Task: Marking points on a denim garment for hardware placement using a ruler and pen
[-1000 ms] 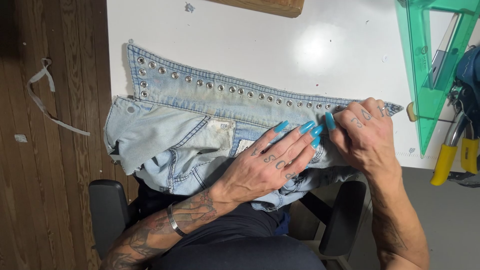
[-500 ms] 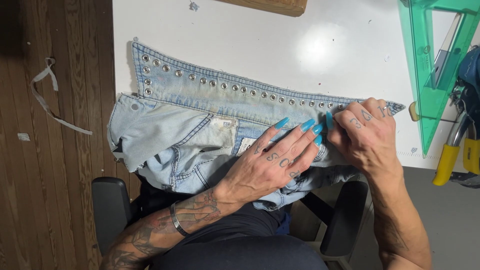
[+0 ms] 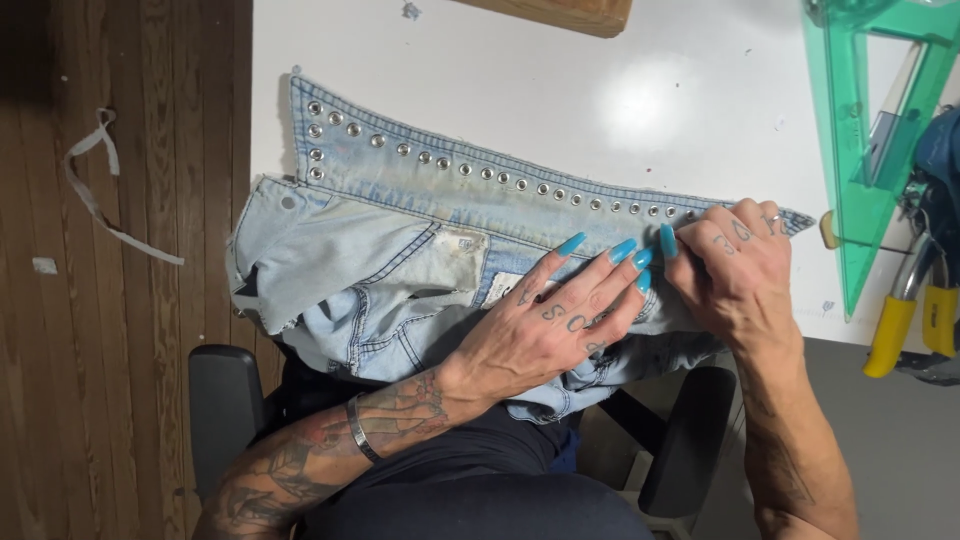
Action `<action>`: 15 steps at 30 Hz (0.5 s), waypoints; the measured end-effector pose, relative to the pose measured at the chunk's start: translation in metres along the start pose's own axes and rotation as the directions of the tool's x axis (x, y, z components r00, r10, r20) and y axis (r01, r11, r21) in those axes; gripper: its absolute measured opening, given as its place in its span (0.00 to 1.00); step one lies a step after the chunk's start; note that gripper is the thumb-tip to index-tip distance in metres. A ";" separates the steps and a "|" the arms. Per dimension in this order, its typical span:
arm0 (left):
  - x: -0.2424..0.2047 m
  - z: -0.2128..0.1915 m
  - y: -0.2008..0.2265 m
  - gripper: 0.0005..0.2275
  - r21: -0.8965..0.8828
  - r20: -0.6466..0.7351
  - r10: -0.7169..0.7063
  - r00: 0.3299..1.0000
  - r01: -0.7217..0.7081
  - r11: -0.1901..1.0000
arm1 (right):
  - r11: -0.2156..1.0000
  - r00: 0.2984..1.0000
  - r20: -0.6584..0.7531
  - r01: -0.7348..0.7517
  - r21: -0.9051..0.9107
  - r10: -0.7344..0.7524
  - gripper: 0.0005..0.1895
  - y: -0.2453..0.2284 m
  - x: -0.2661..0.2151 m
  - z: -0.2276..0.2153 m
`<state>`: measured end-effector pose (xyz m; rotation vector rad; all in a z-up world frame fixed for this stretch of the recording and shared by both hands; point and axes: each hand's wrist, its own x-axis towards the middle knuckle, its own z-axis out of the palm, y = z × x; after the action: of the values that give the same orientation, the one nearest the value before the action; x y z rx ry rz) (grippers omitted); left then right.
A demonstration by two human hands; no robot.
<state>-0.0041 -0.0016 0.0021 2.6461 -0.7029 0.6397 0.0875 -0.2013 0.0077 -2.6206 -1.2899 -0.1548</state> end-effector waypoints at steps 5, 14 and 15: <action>0.000 0.000 0.000 0.09 0.000 0.015 0.003 1.000 -0.003 1.000 | 0.993 1.000 -0.018 0.013 -0.115 -0.016 0.10 0.002 -0.005 0.005; 0.005 -0.008 -0.001 0.13 -0.125 0.051 0.047 0.998 -0.040 0.991 | 0.848 0.894 -0.228 -0.244 0.471 0.385 0.12 0.013 -0.028 0.000; 0.006 -0.009 -0.003 0.15 -0.195 0.075 0.031 0.997 -0.016 0.981 | 0.763 0.791 -0.316 -0.271 0.586 0.524 0.14 0.019 -0.036 0.005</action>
<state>-0.0014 0.0021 0.0121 2.4963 -0.7775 0.4507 0.0807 -0.2391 -0.0062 -2.1352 -0.4732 -0.2959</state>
